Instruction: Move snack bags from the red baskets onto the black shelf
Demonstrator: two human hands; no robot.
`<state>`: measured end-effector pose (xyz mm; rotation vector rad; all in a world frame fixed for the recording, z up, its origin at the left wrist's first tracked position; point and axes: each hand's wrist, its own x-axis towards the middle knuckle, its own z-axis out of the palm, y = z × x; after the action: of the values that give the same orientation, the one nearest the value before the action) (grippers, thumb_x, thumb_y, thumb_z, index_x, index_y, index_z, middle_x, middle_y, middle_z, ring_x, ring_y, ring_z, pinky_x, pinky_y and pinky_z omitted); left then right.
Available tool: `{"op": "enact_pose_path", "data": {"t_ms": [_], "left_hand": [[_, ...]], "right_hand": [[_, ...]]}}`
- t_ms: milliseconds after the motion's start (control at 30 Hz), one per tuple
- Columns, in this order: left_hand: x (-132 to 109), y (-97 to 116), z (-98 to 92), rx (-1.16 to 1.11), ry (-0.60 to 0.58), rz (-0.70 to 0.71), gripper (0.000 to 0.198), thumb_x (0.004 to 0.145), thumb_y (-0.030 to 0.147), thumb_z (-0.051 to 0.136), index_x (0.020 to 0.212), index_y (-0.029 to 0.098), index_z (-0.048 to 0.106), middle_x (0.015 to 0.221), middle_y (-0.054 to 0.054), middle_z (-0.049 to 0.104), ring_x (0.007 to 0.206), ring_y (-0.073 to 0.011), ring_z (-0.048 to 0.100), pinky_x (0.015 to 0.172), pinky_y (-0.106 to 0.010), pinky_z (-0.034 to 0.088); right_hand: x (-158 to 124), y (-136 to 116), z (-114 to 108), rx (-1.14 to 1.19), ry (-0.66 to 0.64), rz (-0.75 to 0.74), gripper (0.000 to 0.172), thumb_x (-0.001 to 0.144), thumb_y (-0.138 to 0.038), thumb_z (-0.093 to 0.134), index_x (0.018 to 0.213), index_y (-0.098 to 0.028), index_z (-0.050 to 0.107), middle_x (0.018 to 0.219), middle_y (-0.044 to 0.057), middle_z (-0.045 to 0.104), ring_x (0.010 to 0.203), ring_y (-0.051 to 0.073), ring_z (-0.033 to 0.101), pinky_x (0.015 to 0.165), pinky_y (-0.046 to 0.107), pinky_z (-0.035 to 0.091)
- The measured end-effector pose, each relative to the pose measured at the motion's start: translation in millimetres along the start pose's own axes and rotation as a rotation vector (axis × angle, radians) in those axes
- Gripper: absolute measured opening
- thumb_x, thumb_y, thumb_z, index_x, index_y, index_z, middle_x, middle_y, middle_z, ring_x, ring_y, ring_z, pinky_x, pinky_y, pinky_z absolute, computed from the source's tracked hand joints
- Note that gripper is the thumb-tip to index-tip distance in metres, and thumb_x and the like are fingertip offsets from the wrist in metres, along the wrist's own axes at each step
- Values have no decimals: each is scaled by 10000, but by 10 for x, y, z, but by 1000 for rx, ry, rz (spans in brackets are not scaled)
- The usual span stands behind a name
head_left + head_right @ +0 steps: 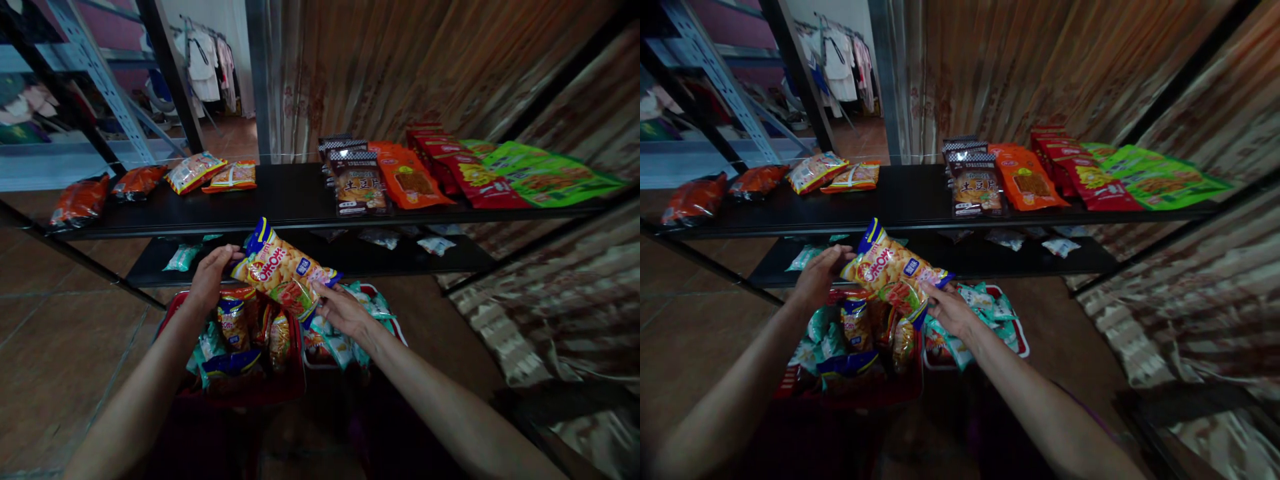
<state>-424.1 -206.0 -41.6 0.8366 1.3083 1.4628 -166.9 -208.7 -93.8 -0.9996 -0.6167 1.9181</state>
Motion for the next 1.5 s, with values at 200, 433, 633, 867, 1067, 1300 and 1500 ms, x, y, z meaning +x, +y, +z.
{"op": "enact_pose_path", "data": {"t_ms": [200, 433, 633, 867, 1067, 1300, 1500], "left_hand": [[-150, -183, 134, -199, -199, -176, 416, 662, 411, 760, 950, 141, 629, 898, -78, 713, 839, -210, 681, 841, -368, 512], [-377, -363, 397, -172, -275, -177, 625, 692, 296, 767, 1256, 196, 514, 1050, -78, 698, 921, -209, 675, 911, -398, 493], [-487, -406, 538, -222, -253, -163, 855, 676, 293, 779, 1408, 285, 338, 1112, -65, 685, 1046, -243, 637, 923, -400, 492], [-537, -496, 560, -246, -237, -117, 832, 695, 290, 765, 1402, 330, 330, 1194, -52, 646, 1107, -229, 606, 973, -381, 461], [-538, -507, 498, -225, -218, -130, 742, 703, 307, 749, 1352, 318, 389, 1223, -51, 631, 1070, -229, 619, 906, -357, 499], [-549, -438, 462, -214, -198, -129, 719, 691, 307, 749, 1329, 315, 416, 1212, -42, 636, 1066, -224, 621, 911, -358, 493], [-543, -428, 373, -198, -204, -183, 770, 682, 292, 753, 1364, 317, 398, 1254, -49, 612, 1075, -239, 616, 896, -361, 507]], "right_hand": [[30, -89, 86, 165, 35, -11, 407, 563, -235, 864, 902, -243, 640, 871, -1, 749, 782, 198, 699, 688, 328, 581], [93, -83, 171, 233, 81, -18, 371, 658, -211, 800, 980, -260, 622, 924, -4, 743, 853, 198, 697, 719, 329, 584], [91, -40, 257, 221, 53, -16, 378, 634, -240, 816, 959, -258, 623, 957, 6, 737, 882, 203, 689, 727, 316, 583], [46, 103, 387, 173, 64, -66, 442, 597, -280, 837, 986, -262, 629, 965, 8, 730, 882, 204, 684, 711, 311, 577], [-1, 121, 414, 146, 84, -87, 456, 555, -271, 859, 958, -268, 644, 955, -7, 732, 901, 176, 672, 717, 261, 549], [31, 102, 325, 106, 78, -119, 347, 597, -380, 825, 868, -246, 656, 983, -4, 725, 982, 173, 643, 836, 279, 512], [83, -105, 206, -18, 100, -137, 349, 705, -540, 701, 893, -247, 690, 1046, 19, 714, 1068, 196, 613, 924, 319, 466]]}}
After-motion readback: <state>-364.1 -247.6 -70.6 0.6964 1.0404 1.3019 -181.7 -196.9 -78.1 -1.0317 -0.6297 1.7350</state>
